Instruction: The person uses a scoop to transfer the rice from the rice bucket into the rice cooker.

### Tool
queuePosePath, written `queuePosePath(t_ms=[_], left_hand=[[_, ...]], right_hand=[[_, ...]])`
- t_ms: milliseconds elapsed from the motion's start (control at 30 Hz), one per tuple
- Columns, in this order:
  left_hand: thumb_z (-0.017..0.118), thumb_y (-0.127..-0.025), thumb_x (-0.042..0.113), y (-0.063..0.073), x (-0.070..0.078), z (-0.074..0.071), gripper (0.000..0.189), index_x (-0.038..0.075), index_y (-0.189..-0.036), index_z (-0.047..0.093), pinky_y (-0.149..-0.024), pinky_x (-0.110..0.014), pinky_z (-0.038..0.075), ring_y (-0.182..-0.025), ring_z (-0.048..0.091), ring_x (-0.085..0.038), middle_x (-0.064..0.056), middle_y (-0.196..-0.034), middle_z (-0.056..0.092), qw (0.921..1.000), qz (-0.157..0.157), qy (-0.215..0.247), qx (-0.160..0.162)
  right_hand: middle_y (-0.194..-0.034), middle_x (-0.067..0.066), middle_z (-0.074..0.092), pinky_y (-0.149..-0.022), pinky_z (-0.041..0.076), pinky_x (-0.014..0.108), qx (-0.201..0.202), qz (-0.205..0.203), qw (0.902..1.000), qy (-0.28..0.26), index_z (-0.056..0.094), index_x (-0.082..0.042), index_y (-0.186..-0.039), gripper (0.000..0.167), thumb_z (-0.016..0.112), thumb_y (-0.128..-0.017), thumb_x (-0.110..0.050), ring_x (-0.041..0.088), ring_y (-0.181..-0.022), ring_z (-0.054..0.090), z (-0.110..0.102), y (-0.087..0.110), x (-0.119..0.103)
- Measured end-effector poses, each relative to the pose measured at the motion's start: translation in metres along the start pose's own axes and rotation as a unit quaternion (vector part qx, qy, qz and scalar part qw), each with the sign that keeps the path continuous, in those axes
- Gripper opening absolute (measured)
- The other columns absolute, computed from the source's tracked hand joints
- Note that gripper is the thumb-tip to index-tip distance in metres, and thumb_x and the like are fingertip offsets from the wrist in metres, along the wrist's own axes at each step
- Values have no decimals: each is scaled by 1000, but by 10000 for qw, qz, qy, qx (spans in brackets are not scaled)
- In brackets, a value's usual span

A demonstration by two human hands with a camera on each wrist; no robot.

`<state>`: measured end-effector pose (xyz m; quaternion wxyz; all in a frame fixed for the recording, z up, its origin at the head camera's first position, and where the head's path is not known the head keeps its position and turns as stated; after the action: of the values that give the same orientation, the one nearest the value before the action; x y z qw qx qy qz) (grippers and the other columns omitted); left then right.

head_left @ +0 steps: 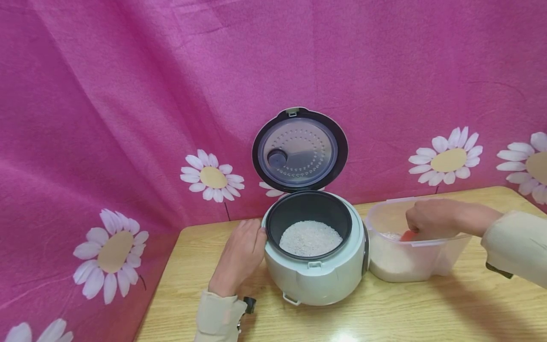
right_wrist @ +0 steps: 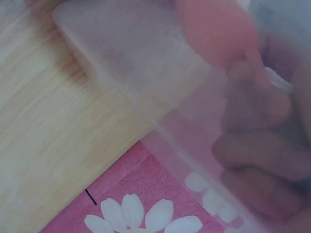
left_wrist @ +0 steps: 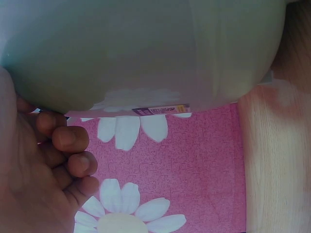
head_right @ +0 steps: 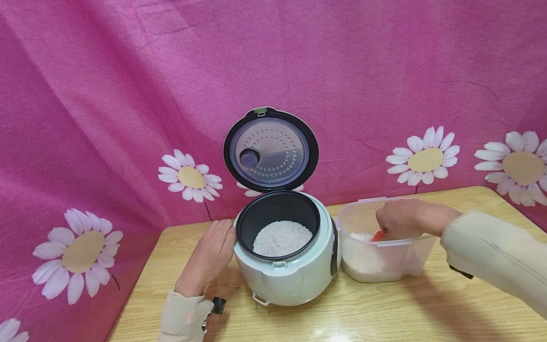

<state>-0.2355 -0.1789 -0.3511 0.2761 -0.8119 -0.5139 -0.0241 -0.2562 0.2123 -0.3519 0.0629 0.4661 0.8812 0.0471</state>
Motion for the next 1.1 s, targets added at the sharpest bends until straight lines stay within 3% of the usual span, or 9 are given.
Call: queuePosePath(t_ms=[133, 367, 633, 833, 1100], left_hand=[[48, -105, 22, 1, 0, 0, 17, 13, -105, 62, -89, -35, 52, -94, 52, -15, 0, -94, 63, 10000, -29, -2, -23], [48, -105, 22, 1, 0, 1, 17, 13, -106, 62, -90, -35, 53, -94, 53, -16, 0, -94, 63, 10000, -61, 8, -46], [47, -105, 20, 1, 1, 0, 16, 12, -101, 61, -88, -35, 52, -92, 53, -16, 0, -90, 61, 10000, 10, -58, 7], [47, -105, 21, 1, 1, 0, 17, 12, -104, 62, -89, -35, 53, -94, 53, -16, 0, -93, 63, 10000, -53, -23, -5], [47, -106, 21, 0, 1, 0, 17, 13, -105, 62, -90, -35, 53, -95, 53, -16, 0, -94, 63, 10000, -84, 2, -26]], right_hand=[[-60, -16, 31, -52, 20, 19, 95, -18, 9996, -260, 50, -25, -60, 35, 74, -84, -19, 0, -55, 29, 1, -2, -1], [-60, -17, 42, -51, 26, 18, 125, 36, 9982, -591, 62, -27, -64, 26, 75, -86, -22, -2, -55, 36, 4, -5, -4], [-55, -18, 29, -51, 20, 18, 288, 168, 9961, -818, 50, -25, -55, 39, 73, -87, -26, -2, -52, 29, 3, -7, -9], [-55, -15, 35, -51, 25, 20, 330, 512, 9932, -992, 54, -23, -58, 33, 71, -85, -29, 2, -52, 33, 4, -12, -13], [-56, -16, 32, -51, 23, 20, 213, 450, 9926, -1108, 51, -24, -57, 37, 71, -88, -29, 1, -53, 31, 8, -15, -12]])
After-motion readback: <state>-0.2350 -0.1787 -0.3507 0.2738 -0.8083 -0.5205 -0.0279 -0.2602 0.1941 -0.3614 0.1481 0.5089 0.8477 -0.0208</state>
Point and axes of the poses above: each hand's wrist, its own y-axis away from the middle knuckle, its own z-axis out of the palm, x = y × z, the point moved 5 cm from there along -y, towards the middle knuckle
